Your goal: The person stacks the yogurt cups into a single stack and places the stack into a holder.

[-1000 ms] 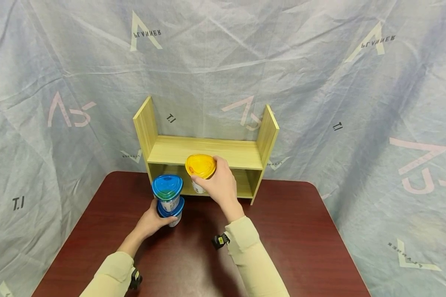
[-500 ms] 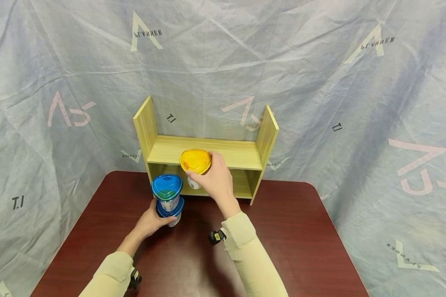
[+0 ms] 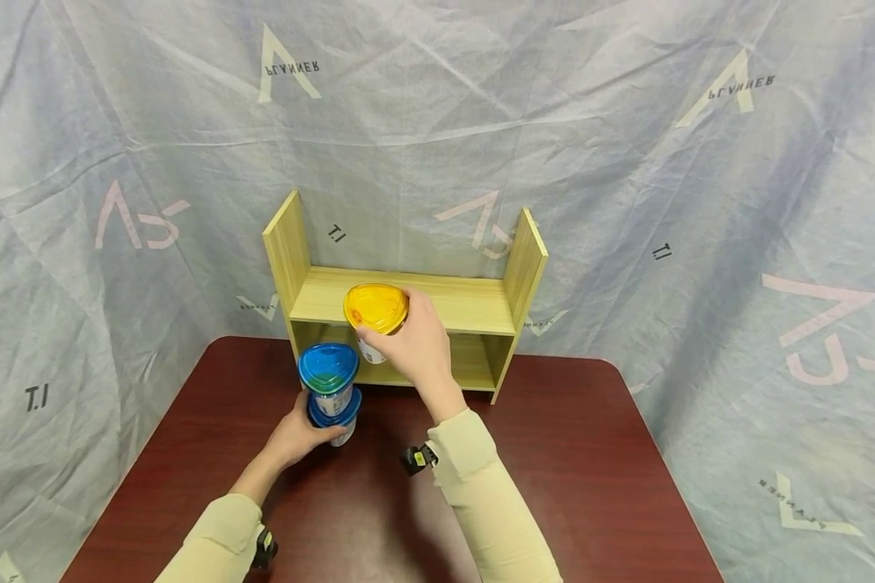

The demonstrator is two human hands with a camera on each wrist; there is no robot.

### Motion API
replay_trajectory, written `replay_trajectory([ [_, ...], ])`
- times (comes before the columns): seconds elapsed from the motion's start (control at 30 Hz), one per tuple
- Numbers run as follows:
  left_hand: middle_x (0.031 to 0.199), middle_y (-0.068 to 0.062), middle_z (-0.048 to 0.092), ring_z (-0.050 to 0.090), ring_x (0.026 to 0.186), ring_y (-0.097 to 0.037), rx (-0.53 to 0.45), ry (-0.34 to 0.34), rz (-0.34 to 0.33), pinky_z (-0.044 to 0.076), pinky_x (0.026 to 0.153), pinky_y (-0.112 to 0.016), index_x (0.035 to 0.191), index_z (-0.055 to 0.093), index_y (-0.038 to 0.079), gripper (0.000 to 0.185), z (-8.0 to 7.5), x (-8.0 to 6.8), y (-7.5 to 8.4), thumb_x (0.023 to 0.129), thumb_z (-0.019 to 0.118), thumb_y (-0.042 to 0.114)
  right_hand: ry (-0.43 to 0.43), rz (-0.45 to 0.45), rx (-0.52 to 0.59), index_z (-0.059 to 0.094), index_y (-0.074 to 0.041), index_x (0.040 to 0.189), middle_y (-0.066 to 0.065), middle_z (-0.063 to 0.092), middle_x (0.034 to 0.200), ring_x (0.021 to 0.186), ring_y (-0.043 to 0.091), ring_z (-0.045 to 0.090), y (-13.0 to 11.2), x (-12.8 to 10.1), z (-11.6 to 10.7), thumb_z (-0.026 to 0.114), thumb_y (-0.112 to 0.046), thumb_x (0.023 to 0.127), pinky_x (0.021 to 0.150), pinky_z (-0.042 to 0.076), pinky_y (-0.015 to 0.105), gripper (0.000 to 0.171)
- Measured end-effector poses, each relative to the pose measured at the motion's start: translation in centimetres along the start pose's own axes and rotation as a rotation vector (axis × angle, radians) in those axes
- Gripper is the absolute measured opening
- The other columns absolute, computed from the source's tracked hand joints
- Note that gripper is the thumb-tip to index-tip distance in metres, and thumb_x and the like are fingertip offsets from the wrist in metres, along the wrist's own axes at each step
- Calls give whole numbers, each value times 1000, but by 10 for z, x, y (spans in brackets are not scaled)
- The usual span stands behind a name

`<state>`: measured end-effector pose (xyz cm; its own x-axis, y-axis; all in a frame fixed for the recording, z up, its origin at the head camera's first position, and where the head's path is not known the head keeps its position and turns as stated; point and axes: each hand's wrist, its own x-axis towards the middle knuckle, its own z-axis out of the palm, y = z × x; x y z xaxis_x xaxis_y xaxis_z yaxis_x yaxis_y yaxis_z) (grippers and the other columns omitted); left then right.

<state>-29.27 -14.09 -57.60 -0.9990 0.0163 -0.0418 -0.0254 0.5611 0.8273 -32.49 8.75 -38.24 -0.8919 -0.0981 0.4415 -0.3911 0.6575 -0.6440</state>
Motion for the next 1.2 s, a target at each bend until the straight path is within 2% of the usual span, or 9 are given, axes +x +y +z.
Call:
replay_trajectory([
  [0.23,149,-24,46,49,132,-42,-7,4,10,39,107,-61,160,18,8,115,0,0,0,77,87,47,-5,-9,6,51,-4,140,11,58,130,111,27,57,-6,3,1,84,-53,76,94,51,44,87],
  [0.6,150,-22,46,49,133,-41,-10,1,-11,38,107,-61,160,18,12,115,1,2,-1,76,87,49,-14,-20,13,51,-4,140,10,59,129,108,25,58,-13,3,6,84,-51,77,92,53,42,85],
  [1.2,150,-24,45,49,133,-42,-27,-9,-29,38,108,-62,161,17,9,117,1,-1,0,76,86,52,-36,-32,51,51,-4,139,10,60,127,104,24,59,-29,1,16,84,-48,79,87,55,38,82],
])
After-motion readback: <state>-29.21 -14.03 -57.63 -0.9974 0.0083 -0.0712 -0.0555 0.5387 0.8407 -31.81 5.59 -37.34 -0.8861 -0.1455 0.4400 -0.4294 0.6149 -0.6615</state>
